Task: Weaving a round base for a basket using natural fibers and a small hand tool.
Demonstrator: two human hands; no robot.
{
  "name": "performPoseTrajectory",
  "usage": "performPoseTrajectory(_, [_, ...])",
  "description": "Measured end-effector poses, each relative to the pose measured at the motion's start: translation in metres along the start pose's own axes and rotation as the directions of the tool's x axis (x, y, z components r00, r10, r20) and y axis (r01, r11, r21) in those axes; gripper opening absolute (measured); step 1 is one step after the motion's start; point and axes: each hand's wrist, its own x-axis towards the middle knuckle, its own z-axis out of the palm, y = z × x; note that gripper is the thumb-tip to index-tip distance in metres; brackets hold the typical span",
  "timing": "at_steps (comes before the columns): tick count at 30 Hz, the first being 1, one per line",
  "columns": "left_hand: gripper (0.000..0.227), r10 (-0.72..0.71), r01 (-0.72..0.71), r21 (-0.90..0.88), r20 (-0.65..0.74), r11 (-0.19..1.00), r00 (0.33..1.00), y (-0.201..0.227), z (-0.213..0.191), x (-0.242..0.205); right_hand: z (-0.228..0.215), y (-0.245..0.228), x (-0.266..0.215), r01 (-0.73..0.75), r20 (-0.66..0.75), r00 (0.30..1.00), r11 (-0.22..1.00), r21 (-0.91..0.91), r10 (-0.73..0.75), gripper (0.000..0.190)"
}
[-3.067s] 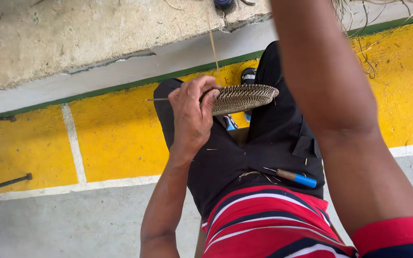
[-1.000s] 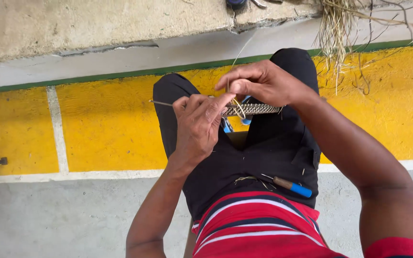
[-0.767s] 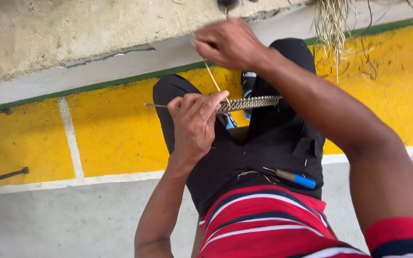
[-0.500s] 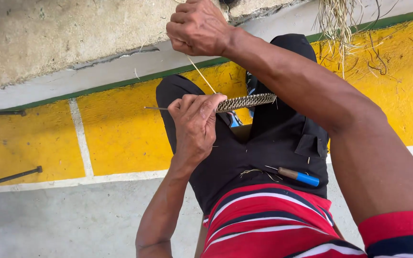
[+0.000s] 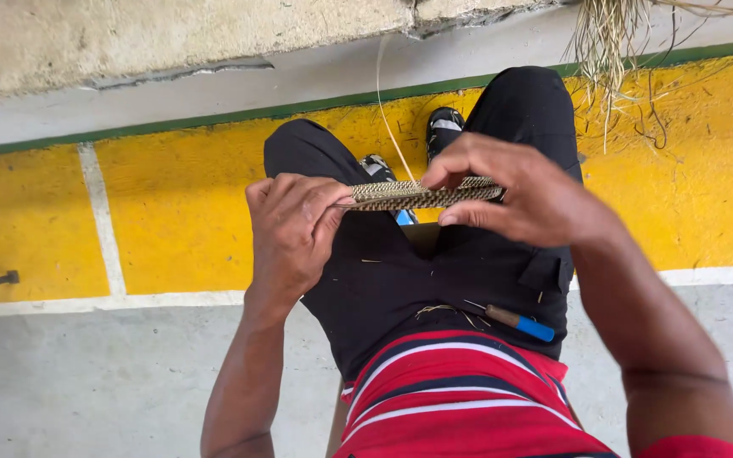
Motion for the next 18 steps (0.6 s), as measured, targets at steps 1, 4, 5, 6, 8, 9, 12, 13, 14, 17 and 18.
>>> performPoseTrajectory(1, [0.019,0.046,-0.046,0.015,-0.019,0.999,0.999,0.002,0.001,0.001,0.006,-0.002,-0.006,-0.029,-0.022,0.999,0.999,0.026,0.03,0.035])
performPoseTrajectory(4, [0.022,0.104,-0.102,0.13,-0.012,0.986,0.994,0.022,-0.008,0.003,0.017,0.007,-0.019,-0.025,-0.069,0.997,0.992,0.124,0.034,0.024])
performPoseTrajectory(5, [0.022,0.1,-0.098,0.119,-0.015,0.988,0.995,0.027,-0.01,0.003,0.019,0.014,-0.022,-0.036,-0.063,0.997,0.992,0.118,0.043,0.024])
performPoseTrajectory(6, [0.023,0.116,-0.115,0.132,-0.005,0.985,0.993,0.032,-0.011,0.003,0.021,0.021,-0.025,0.005,-0.064,0.998,0.984,0.177,0.007,0.024])
performPoseTrajectory(8, [0.023,0.127,-0.126,0.135,0.001,0.983,0.992,0.039,-0.012,0.0,0.024,0.033,-0.034,0.034,-0.059,0.998,0.972,0.232,-0.021,0.023])
performPoseTrajectory(9, [0.026,0.107,-0.111,0.094,0.044,0.989,0.993,0.041,-0.011,-0.002,0.026,0.038,-0.039,0.008,-0.039,0.999,0.956,0.295,0.003,0.023])
performPoseTrajectory(12, [0.03,0.055,-0.055,-0.001,0.124,0.998,0.991,0.049,-0.017,-0.005,0.024,0.04,-0.048,-0.025,-0.01,0.999,0.924,0.381,0.032,0.023])
performPoseTrajectory(13, [0.029,0.033,-0.026,-0.052,0.145,0.998,0.989,0.052,-0.019,-0.006,0.022,0.038,-0.05,-0.021,-0.006,1.0,0.92,0.391,0.026,0.023])
performPoseTrajectory(14, [0.029,0.035,-0.027,-0.056,0.151,0.998,0.988,0.052,-0.018,-0.01,0.021,0.037,-0.052,-0.026,-0.009,0.999,0.919,0.393,0.032,0.023])
performPoseTrajectory(17, [0.026,-0.014,0.029,-0.075,0.198,0.997,0.98,0.051,-0.017,-0.011,0.017,0.037,-0.052,-0.054,0.041,0.998,0.899,0.435,0.04,0.022])
performPoseTrajectory(18, [0.025,-0.021,0.039,-0.086,0.207,0.996,0.978,0.051,-0.017,-0.008,0.017,0.038,-0.051,-0.043,0.045,0.999,0.915,0.401,0.027,0.022])
